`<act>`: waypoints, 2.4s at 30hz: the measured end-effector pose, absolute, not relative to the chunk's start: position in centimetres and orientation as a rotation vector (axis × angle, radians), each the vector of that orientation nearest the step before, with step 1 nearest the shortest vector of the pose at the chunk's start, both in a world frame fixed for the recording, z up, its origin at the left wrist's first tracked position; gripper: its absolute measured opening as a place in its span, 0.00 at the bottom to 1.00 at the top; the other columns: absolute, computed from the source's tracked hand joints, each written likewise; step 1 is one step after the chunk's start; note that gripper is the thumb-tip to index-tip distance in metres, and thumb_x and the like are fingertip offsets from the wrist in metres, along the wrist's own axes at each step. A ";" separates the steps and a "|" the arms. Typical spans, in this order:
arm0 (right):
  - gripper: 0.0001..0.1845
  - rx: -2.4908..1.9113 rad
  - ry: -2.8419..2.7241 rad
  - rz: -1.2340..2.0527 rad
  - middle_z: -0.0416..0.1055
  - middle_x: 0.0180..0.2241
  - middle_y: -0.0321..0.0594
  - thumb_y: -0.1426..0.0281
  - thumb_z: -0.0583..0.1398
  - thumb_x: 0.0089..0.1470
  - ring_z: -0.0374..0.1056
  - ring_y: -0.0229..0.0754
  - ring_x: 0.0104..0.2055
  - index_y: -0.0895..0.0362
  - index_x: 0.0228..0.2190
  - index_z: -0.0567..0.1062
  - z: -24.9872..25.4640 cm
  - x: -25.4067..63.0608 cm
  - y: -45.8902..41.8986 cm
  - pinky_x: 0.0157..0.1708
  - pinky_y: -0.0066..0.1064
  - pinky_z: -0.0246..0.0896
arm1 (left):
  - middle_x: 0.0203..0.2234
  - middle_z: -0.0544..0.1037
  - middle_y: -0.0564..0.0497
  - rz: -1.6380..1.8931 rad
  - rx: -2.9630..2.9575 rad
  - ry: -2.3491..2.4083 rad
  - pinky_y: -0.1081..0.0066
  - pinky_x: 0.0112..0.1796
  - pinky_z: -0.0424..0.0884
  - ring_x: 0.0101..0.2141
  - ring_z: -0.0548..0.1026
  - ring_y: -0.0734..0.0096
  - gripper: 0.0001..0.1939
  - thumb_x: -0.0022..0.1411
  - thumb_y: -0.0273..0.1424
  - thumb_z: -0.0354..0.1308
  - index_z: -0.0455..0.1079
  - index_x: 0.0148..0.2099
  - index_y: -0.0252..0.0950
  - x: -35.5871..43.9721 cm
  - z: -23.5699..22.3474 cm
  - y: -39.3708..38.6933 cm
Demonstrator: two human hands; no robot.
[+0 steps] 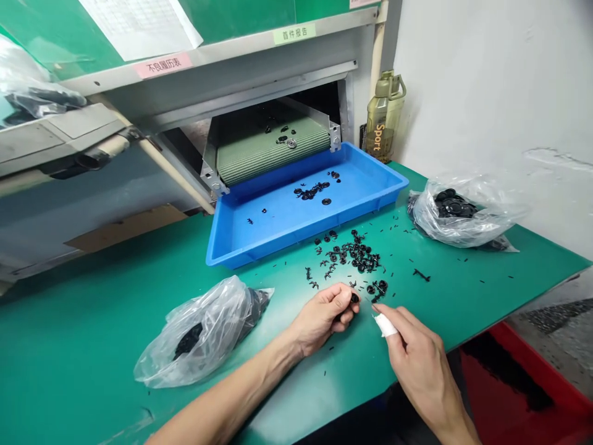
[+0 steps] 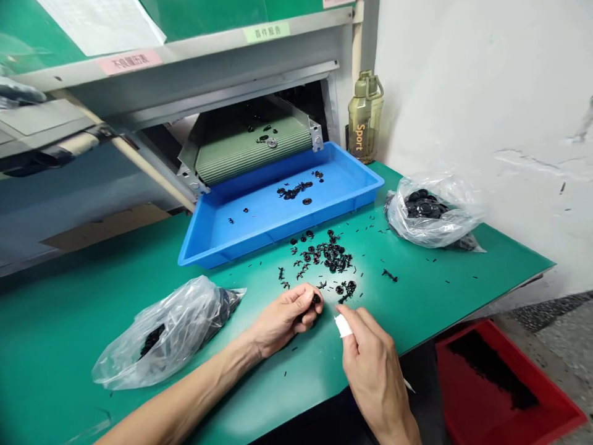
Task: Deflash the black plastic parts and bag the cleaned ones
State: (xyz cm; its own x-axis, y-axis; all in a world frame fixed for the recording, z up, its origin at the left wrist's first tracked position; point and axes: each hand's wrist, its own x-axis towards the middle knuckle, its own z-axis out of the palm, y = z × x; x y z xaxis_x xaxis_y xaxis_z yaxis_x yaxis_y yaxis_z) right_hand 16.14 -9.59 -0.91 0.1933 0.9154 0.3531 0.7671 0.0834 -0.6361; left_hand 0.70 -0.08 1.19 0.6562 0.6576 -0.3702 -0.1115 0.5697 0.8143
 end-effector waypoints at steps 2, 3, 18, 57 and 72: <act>0.19 -1.702 -1.655 0.189 0.74 0.35 0.42 0.75 0.48 0.60 0.72 0.40 0.34 0.57 0.45 0.74 -0.5 15.6 -9.9 0.30 0.28 0.65 | 0.26 0.69 0.52 0.526 0.865 0.755 0.78 0.21 0.47 0.21 0.58 0.84 0.20 0.56 0.44 0.64 0.67 0.33 0.31 0.8 1.0 -0.2; 0.19 -1.705 -1.679 0.155 0.73 0.34 0.42 0.74 0.47 0.61 0.71 0.40 0.32 0.58 0.46 0.74 -0.3 15.4 -10.0 0.29 0.28 0.64 | 0.26 0.69 0.52 0.541 0.868 0.763 0.78 0.22 0.48 0.21 0.58 0.84 0.19 0.56 0.44 0.64 0.67 0.33 0.31 0.8 0.9 -0.3; 0.19 -1.711 -1.756 -0.074 0.66 0.28 0.40 0.72 0.46 0.65 0.65 0.38 0.29 0.61 0.50 0.71 0.3 14.2 -10.1 0.29 0.29 0.58 | 0.21 0.66 0.54 0.708 0.872 0.795 0.76 0.22 0.47 0.21 0.55 0.82 0.17 0.57 0.41 0.64 0.77 0.39 0.30 1.2 -0.2 -0.9; 0.18 -1.862 -1.678 0.023 0.79 0.37 0.42 0.66 0.49 0.57 0.74 0.44 0.31 0.52 0.41 0.76 -4.5 18.2 -7.4 0.28 0.30 0.63 | 0.20 0.59 0.61 0.836 0.836 0.918 0.79 0.16 0.40 0.15 0.46 0.85 0.19 0.57 0.47 0.58 0.60 0.35 0.36 -2.6 2.8 -0.2; 0.15 -1.888 -1.795 0.123 0.77 0.40 0.42 0.64 0.53 0.56 0.70 0.44 0.23 0.46 0.42 0.76 -5.1 18.4 -7.7 0.20 0.32 0.61 | 0.22 0.70 0.53 0.641 1.798 1.966 0.70 0.31 0.62 0.26 0.65 0.69 0.12 0.59 0.34 0.49 0.68 0.27 0.37 -20.1 6.6 -4.4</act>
